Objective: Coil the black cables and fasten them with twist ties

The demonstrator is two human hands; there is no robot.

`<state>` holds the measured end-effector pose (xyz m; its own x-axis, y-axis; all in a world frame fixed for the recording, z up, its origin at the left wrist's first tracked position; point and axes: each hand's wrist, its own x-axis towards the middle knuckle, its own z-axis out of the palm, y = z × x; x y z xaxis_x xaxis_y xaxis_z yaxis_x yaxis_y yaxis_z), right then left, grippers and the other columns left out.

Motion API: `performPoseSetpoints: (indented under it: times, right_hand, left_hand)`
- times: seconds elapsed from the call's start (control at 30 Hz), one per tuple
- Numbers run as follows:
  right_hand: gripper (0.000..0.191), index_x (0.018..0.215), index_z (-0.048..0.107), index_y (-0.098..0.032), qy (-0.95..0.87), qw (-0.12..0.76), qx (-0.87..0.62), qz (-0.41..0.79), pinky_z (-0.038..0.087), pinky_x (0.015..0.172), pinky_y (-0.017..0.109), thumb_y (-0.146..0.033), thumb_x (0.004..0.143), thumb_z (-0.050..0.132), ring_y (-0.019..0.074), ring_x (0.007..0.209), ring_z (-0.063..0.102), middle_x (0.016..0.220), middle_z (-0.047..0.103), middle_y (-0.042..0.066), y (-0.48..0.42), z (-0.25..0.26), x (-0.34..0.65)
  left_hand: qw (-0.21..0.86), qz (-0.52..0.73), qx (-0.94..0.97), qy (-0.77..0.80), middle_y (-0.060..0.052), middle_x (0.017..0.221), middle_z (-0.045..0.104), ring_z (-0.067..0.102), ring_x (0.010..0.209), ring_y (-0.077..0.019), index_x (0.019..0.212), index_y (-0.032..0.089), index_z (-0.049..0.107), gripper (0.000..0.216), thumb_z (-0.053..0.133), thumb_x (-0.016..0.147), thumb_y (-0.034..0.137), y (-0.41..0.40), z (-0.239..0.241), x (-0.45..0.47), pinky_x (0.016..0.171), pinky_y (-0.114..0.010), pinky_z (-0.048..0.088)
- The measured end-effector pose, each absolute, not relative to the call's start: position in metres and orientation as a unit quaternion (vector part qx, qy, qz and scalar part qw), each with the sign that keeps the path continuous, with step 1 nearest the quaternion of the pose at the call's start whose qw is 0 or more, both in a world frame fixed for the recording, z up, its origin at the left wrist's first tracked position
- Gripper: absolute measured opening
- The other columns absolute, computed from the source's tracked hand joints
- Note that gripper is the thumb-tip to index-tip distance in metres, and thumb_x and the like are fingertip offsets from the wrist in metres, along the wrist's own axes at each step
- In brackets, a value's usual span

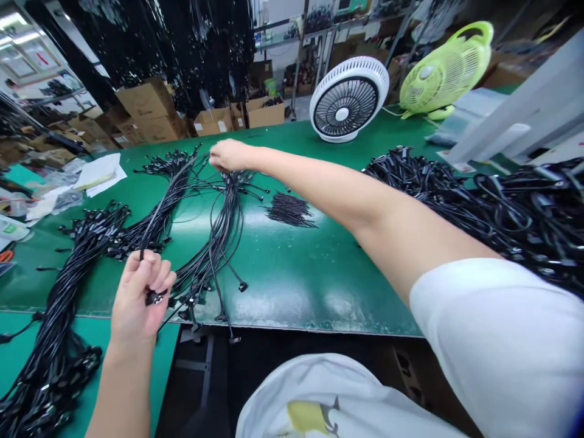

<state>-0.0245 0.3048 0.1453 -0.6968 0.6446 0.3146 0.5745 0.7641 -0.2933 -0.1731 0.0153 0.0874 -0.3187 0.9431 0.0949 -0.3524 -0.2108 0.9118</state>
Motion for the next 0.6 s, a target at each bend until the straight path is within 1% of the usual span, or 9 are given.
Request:
performPoseSetpoints:
  times: [0.07, 0.17, 0.2, 0.27, 0.33, 0.4, 0.43, 0.53, 0.6]
  right_hand:
    - [0.018, 0.086, 0.061, -0.01, -0.916, 0.219, -0.327, 0.08, 0.041, 0.081, 0.028, -0.021, 0.093, 0.048, 0.0147, 0.083, 0.059, 0.082, 0.064, 0.005, 0.301, 0.151, -0.026]
    - [0.033, 0.098, 0.058, -0.013, -0.895, 0.316, -0.312, 0.049, 0.039, 0.084, 0.028, -0.022, 0.1, 0.026, 0.0107, 0.09, 0.058, 0.092, 0.064, 0.003, 0.295, 0.166, -0.028]
    - [0.034, 0.098, 0.058, -0.015, -0.895, 0.316, -0.313, 0.041, 0.038, 0.084, 0.028, -0.022, 0.1, 0.025, 0.0104, 0.093, 0.058, 0.094, 0.064, 0.002, 0.294, 0.172, -0.029]
    - [0.026, 0.09, 0.057, -0.018, -0.901, 0.294, -0.318, 0.025, 0.039, 0.085, 0.029, -0.023, 0.097, 0.032, 0.0131, 0.095, 0.058, 0.095, 0.065, 0.003, 0.292, 0.184, -0.028]
    - [0.02, 0.087, 0.057, -0.023, -0.9, 0.306, -0.31, 0.001, 0.04, 0.087, 0.031, -0.024, 0.094, 0.038, 0.0168, 0.099, 0.058, 0.102, 0.067, 0.004, 0.29, 0.192, -0.026]
    - [0.025, 0.094, 0.059, -0.024, -0.894, 0.32, -0.312, -0.03, 0.04, 0.092, 0.032, -0.023, 0.095, 0.035, 0.0178, 0.107, 0.056, 0.115, 0.065, 0.006, 0.285, 0.197, -0.023]
    - [0.028, 0.101, 0.06, -0.023, -0.897, 0.306, -0.316, -0.048, 0.04, 0.095, 0.033, -0.022, 0.095, 0.033, 0.0182, 0.11, 0.055, 0.121, 0.063, 0.007, 0.281, 0.198, -0.021]
    - [0.039, 0.12, 0.057, -0.009, -0.906, 0.242, -0.326, -0.122, 0.039, 0.1, 0.042, -0.019, 0.098, 0.027, 0.0254, 0.121, 0.051, 0.13, 0.057, 0.013, 0.268, 0.201, -0.009]
    - [0.044, 0.124, 0.057, -0.012, -0.899, 0.247, -0.323, -0.162, 0.038, 0.103, 0.046, -0.023, 0.1, 0.023, 0.0293, 0.128, 0.047, 0.131, 0.057, 0.012, 0.263, 0.208, 0.006]
  left_hand:
    - [0.475, 0.69, 0.348, 0.421, 0.006, 0.066, 0.04, 0.028, 0.047, -0.002, 0.079, 0.015, 0.058, 0.021, 0.077, 0.077, 0.025, 0.014, 0.087, -0.175, 0.041, -0.013, 0.03]
    - [0.469, 0.658, 0.356, 0.469, 0.004, 0.068, 0.043, 0.036, 0.05, -0.0025, 0.079, 0.015, 0.06, 0.019, 0.075, 0.08, 0.028, 0.01, 0.076, -0.178, 0.044, -0.013, 0.033]
    - [0.469, 0.646, 0.357, 0.486, 0.003, 0.068, 0.044, 0.039, 0.052, -0.0034, 0.08, 0.016, 0.061, 0.02, 0.075, 0.08, 0.03, 0.009, 0.071, -0.179, 0.045, -0.013, 0.035]
    - [0.47, 0.624, 0.357, 0.512, 0.003, 0.069, 0.046, 0.044, 0.056, -0.0052, 0.081, 0.016, 0.063, 0.023, 0.075, 0.079, 0.036, 0.009, 0.06, -0.18, 0.047, -0.015, 0.038]
    - [0.475, 0.598, 0.361, 0.535, 0.002, 0.068, 0.047, 0.044, 0.055, -0.0059, 0.084, 0.016, 0.065, 0.028, 0.074, 0.079, 0.042, 0.011, 0.05, -0.177, 0.046, -0.016, 0.037]
    - [0.487, 0.563, 0.371, 0.554, 0.002, 0.067, 0.049, 0.045, 0.054, -0.0063, 0.087, 0.016, 0.067, 0.032, 0.072, 0.08, 0.047, 0.014, 0.041, -0.171, 0.044, -0.016, 0.036]
    - [0.493, 0.546, 0.379, 0.562, 0.001, 0.068, 0.051, 0.047, 0.055, -0.007, 0.089, 0.016, 0.068, 0.034, 0.071, 0.08, 0.048, 0.016, 0.036, -0.166, 0.045, -0.017, 0.038]
    - [0.492, 0.535, 0.39, 0.566, 0.0, 0.071, 0.056, 0.053, 0.059, -0.0083, 0.09, 0.015, 0.069, 0.035, 0.073, 0.078, 0.047, 0.017, 0.026, -0.154, 0.048, -0.017, 0.042]
    - [0.502, 0.557, 0.367, 0.55, 0.003, 0.062, 0.05, 0.046, 0.049, -0.0049, 0.086, 0.015, 0.069, 0.032, 0.075, 0.077, 0.045, 0.009, 0.027, -0.156, 0.042, -0.015, 0.037]
